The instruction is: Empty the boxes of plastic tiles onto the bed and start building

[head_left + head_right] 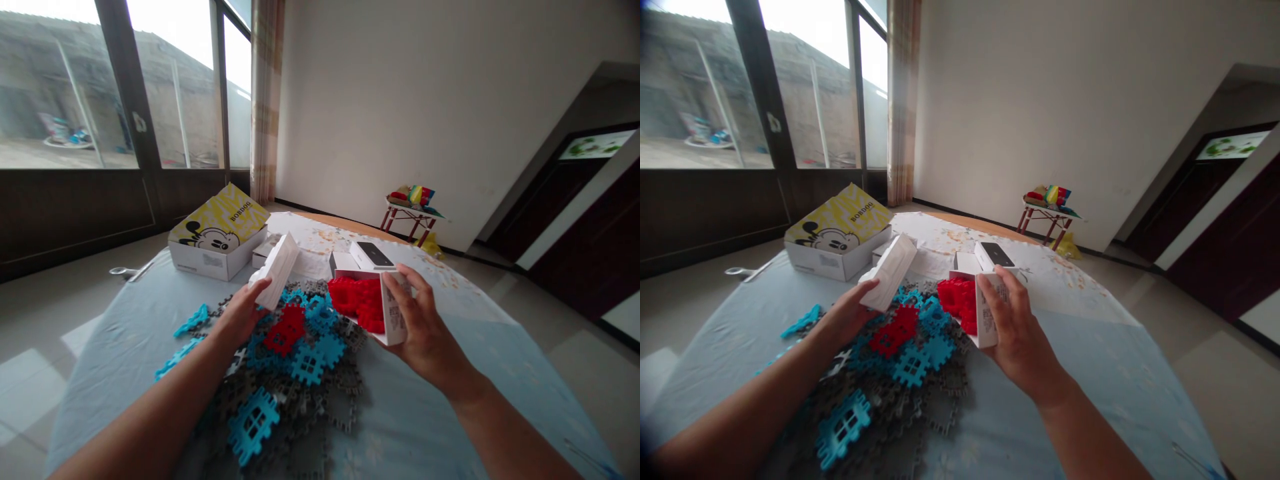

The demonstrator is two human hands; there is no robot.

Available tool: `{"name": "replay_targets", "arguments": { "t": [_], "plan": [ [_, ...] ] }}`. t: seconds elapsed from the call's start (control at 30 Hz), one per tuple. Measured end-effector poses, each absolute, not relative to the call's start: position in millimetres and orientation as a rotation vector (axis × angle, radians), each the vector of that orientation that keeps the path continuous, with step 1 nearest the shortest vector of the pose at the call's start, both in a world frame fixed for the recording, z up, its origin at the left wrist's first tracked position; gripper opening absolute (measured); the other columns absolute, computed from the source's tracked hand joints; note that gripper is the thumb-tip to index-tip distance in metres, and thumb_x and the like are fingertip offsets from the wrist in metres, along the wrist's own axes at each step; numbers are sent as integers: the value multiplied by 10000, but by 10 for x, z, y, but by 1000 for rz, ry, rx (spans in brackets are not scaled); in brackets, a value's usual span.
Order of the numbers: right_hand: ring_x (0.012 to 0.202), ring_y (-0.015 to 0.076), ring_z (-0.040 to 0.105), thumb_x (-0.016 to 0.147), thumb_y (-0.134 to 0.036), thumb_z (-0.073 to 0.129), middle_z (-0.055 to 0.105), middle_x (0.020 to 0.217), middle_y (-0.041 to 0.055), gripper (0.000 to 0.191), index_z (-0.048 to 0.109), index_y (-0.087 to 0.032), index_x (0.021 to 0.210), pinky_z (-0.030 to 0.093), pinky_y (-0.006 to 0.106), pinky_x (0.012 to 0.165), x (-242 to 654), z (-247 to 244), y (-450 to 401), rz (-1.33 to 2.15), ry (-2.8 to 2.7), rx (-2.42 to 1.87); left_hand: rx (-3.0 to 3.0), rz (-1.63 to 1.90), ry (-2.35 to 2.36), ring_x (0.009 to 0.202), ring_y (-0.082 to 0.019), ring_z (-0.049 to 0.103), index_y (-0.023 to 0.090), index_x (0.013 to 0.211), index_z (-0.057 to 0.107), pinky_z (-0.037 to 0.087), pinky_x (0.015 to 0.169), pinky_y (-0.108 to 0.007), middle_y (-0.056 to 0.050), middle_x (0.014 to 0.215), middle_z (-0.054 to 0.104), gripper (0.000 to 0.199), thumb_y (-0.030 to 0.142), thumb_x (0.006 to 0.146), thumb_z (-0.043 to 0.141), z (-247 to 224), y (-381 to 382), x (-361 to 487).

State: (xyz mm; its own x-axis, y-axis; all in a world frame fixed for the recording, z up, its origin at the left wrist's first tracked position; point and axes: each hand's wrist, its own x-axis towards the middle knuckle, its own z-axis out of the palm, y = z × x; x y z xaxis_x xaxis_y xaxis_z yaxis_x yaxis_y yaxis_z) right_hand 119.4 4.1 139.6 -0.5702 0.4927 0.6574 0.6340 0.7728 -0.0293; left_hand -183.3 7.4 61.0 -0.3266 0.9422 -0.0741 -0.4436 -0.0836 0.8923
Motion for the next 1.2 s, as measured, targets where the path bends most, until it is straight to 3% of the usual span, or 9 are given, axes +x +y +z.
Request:
{"name": "replay_targets", "arguments": {
  "t": [0.23,0.73,0.93,1.2],
  "plan": [
    [1303,308,232,752,-231,615,165,1414,101,783,168,-286,1393,387,473,986,1123,1371,90,-278,-2349,-806,691,1642,1060,733,-156,597,140,1059,577,504,570,-232,-93,934,636,443,364,684,648,617,70,-1799],
    [1295,314,252,706,-346,666,169,1405,107,848,162,-296,1387,335,491,1015,1126,1342,118,-122,-2244,-796,671,1651,998,689,-168,616,124,1048,581,511,547,-242,-96,893,648,427,321,676,652,579,90,-1798],
    [1305,313,237,715,-309,657,154,1420,106,839,159,-290,1390,347,472,1015,1212,1348,54,-130,-2325,-752,639,1729,975,673,-156,601,141,1046,572,510,540,-239,-75,867,636,406,308,683,641,637,73,-1831],
    [1284,309,284,794,-113,495,186,1433,68,669,231,-320,1374,408,485,974,1561,1471,-115,-405,-2484,-704,671,1838,926,742,-148,595,173,1027,587,502,600,-220,-40,933,635,363,303,691,635,796,6,-1759]
  ]
}}
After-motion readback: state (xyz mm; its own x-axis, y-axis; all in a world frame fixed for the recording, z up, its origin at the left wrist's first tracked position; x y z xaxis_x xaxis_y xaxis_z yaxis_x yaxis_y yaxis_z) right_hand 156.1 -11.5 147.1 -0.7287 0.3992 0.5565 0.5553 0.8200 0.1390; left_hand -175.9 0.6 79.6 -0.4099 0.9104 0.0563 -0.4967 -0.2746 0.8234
